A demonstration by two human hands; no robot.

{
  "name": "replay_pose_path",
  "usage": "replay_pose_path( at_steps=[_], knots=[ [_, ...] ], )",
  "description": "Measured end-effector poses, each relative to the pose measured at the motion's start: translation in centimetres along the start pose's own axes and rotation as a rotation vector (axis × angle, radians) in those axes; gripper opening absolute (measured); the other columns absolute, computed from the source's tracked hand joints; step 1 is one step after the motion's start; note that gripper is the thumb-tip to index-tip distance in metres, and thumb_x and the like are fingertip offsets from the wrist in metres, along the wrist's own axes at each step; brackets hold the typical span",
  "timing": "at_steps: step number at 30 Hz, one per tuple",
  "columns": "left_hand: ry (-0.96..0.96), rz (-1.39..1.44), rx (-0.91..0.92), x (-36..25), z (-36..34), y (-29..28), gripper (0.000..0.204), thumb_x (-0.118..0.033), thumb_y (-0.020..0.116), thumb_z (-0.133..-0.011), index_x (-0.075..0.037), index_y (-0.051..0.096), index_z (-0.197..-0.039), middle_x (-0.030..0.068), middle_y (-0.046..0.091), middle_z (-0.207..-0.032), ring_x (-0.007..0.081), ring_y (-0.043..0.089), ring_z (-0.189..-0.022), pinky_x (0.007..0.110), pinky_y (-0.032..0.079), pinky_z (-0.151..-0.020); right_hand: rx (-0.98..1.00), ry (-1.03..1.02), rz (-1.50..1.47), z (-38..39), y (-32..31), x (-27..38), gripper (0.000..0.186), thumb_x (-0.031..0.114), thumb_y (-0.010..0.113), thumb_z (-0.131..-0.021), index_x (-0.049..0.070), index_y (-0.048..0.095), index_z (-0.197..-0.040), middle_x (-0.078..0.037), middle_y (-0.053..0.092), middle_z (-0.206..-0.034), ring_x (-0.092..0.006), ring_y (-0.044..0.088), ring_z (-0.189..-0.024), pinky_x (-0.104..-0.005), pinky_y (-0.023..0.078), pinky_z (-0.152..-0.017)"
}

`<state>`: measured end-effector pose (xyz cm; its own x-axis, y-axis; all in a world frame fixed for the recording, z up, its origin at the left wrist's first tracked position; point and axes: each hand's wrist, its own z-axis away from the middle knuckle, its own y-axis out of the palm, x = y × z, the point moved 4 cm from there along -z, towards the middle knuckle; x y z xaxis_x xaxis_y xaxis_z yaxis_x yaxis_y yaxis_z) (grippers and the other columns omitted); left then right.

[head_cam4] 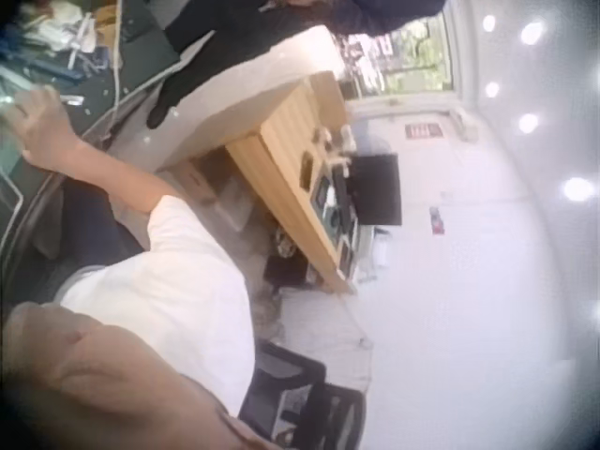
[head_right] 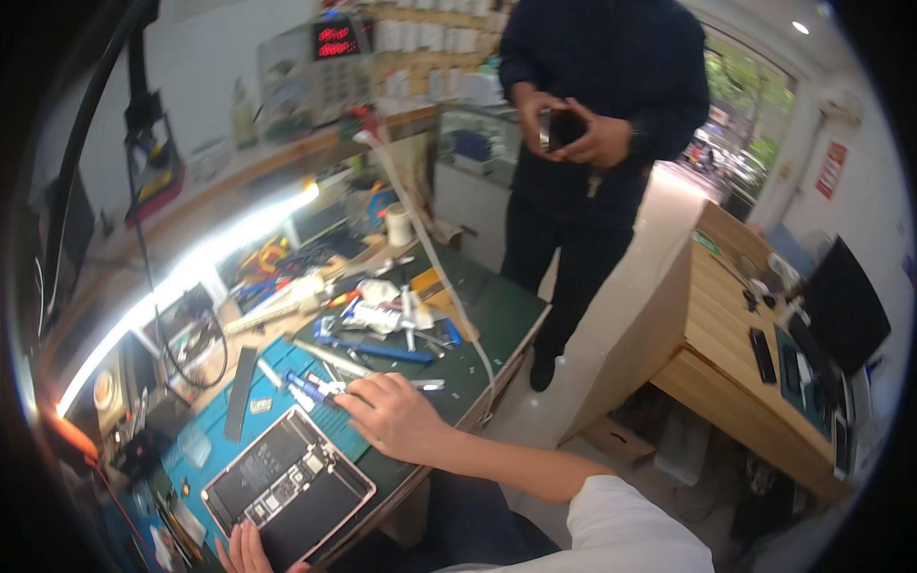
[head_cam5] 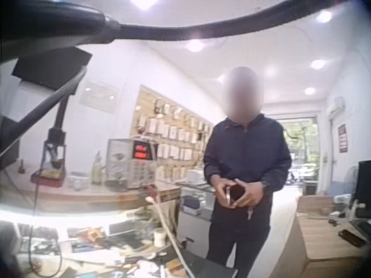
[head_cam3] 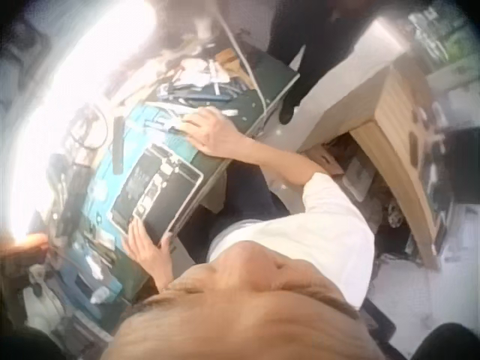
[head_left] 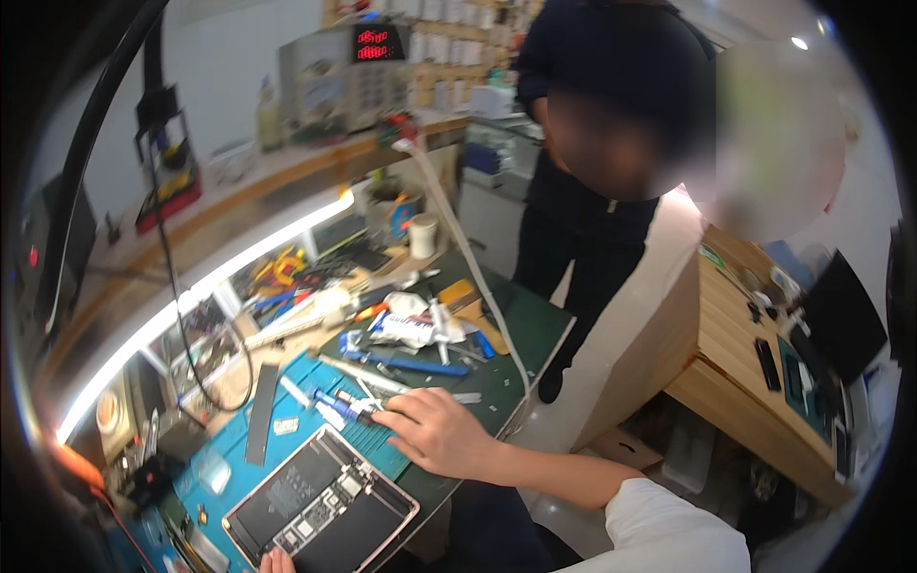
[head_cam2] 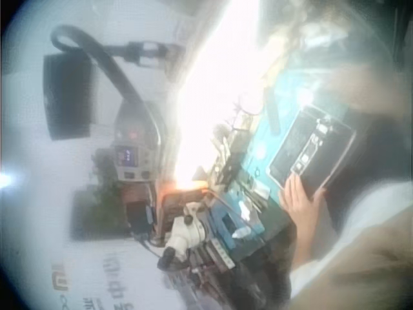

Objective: The person uses tweezers to remove a ribbon cable from a disassembled smartphone, then connects a charging cable to a separate phone to test it. The person continues to manipulate internal components of the disassembled phone with tweezers and fingers.

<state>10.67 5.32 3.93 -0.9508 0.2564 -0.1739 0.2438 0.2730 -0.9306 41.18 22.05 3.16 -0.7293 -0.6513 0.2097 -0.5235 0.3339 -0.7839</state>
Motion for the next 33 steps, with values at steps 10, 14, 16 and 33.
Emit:
replay_pose_path(
  at_steps=[10,14,16,33],
  knots=[
    [0.093,-0.015,0.015,2.4,-0.2,0.9,0.087,-0.045,0.075,-0.092,0.001,0.045,-0.16,0.0199,0.054,-0.156,0.0391,0.048,-0.145,0.062,0.028,-0.122,-0.274,0.283,-0.173,1.4,-3.6,-2.7,0.047,0.033,0.071,-0.103,0.006,0.061,-0.14,-0.01,0.068,-0.131,-0.0247,0.067,-0.118,-0.0448,0.049,-0.109],
    [0.154,-0.017,0.023,1.8,-1.0,1.8,0.088,-0.049,0.073,-0.094,0.001,0.044,-0.161,0.0206,0.055,-0.155,0.0402,0.048,-0.143,0.064,0.027,-0.122,-0.782,0.507,-0.785,3.5,-8.0,-11.9,0.061,0.037,0.069,-0.105,0.003,0.047,-0.151,-0.014,0.063,-0.134,-0.0221,0.067,-0.118,-0.0404,0.058,-0.099],
    [0.137,-0.034,0.022,1.9,-0.7,1.4,0.089,-0.05,0.072,-0.094,0.0,0.043,-0.161,0.0208,0.055,-0.154,0.0399,0.048,-0.143,0.063,0.026,-0.122,-0.974,0.785,-1.064,2.2,-12.3,-14.7,0.072,0.046,0.067,-0.106,0.002,0.039,-0.155,-0.014,0.06,-0.137,-0.0252,0.068,-0.115,-0.0418,0.06,-0.098],
    [0.062,0.019,-0.141,2.0,0.1,1.3,0.095,-0.073,0.053,-0.1,0.001,0.044,-0.159,0.0217,0.053,-0.156,0.0428,0.043,-0.148,0.063,0.024,-0.122,-0.872,0.759,-0.837,1.0,-17.0,-18.5,0.028,0.014,0.062,-0.109,0.002,0.062,-0.134,-0.004,0.076,-0.109,-0.0135,0.076,-0.091,-0.0234,0.058,-0.072]
  ],
)
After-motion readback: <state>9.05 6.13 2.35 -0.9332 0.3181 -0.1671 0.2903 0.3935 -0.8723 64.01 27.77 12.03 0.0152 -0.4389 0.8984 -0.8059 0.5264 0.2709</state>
